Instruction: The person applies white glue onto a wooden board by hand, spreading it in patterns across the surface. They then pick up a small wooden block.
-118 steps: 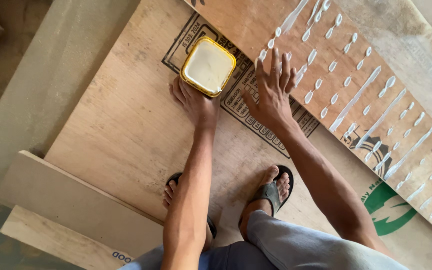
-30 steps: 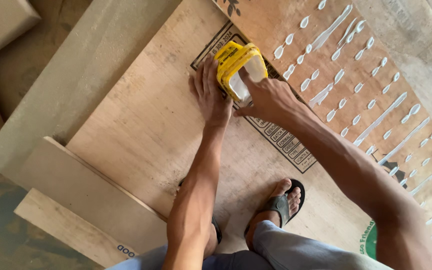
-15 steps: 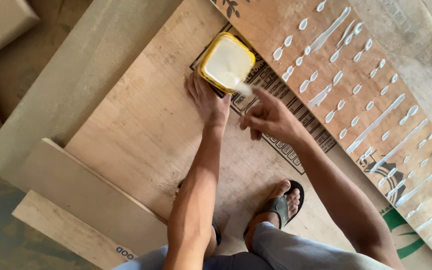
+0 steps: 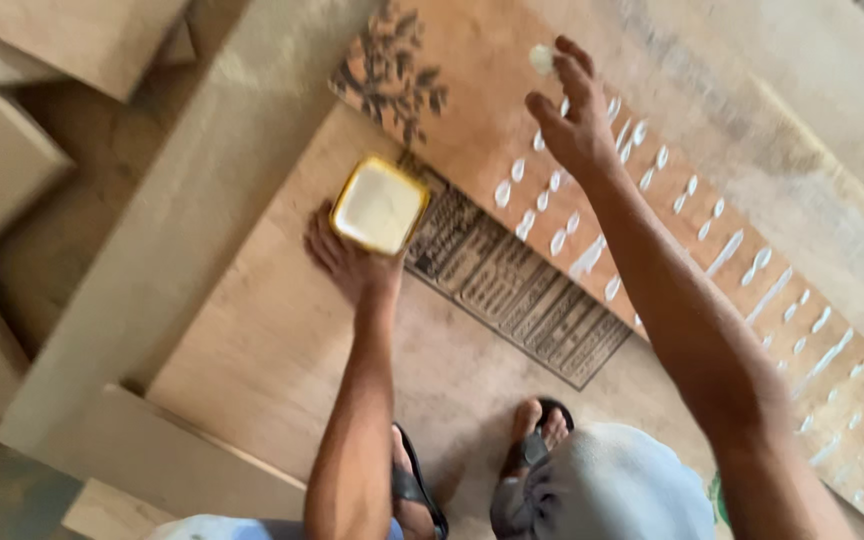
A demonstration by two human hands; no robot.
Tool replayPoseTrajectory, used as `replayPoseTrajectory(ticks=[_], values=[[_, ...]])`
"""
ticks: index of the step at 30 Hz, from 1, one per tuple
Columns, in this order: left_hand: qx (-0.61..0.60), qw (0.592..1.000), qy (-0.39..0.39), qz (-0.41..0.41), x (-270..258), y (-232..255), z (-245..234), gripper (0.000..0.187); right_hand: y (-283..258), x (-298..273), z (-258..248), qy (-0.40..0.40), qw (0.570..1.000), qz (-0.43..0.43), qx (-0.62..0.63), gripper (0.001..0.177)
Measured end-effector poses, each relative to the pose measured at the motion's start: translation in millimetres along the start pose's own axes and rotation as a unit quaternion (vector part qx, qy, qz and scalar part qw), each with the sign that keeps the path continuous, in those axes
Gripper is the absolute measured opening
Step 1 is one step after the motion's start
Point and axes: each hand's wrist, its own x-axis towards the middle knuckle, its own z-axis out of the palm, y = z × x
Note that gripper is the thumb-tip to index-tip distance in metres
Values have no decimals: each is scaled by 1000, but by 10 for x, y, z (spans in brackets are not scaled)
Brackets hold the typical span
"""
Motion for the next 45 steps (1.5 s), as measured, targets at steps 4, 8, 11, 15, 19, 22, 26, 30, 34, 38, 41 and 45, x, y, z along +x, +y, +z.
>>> replayPoseTrajectory(ticks=[4, 8, 11, 15, 19, 22, 26, 30, 34, 38, 41, 45], values=[[0, 997, -35, 75, 110, -186, -172, 107, 103, 493, 41, -69, 990, -13, -121, 54], [14, 996, -37, 82, 228, -207, -191, 99, 10, 1067, 442, -59, 994, -1, -90, 57], [35, 995, -66, 67, 242, -202, -184, 95, -18, 1270, 834, 2, 998, -33, -53, 62], [41, 989, -138, 28, 270, -233, -92, 102, -13, 1367, 1166, 82, 992, -89, -38, 70], [73, 984, -161, 22, 225, -287, -23, 100, -2, 1369, 1340, 111, 990, -49, -71, 75], [62, 987, -142, 30, 214, -273, -50, 100, -3, 1417, 1440, 139, 976, -81, -147, 67], [47, 988, -138, 41, 250, -284, -86, 98, 97, 1409, 1535, 157, 971, -93, -152, 63], [41, 990, -123, 54, 237, -283, -67, 91, 229, 1433, 1550, 128, 971, -34, -198, 56], [-4, 991, -100, 91, 200, -371, -177, 83, 132, 1308, 1544, 123, 972, -70, -190, 61], [-66, 979, -100, 165, 197, -380, -257, 79, -66, 1245, 1545, 51, 967, 20, -248, 58], [-142, 958, -111, 223, 193, -372, -345, 95, -217, 1127, 1601, 15, 957, 50, -287, 63], [-124, 954, -135, 239, 231, -357, -400, 100, -382, 956, 1759, 22, 963, 56, -262, 68]])
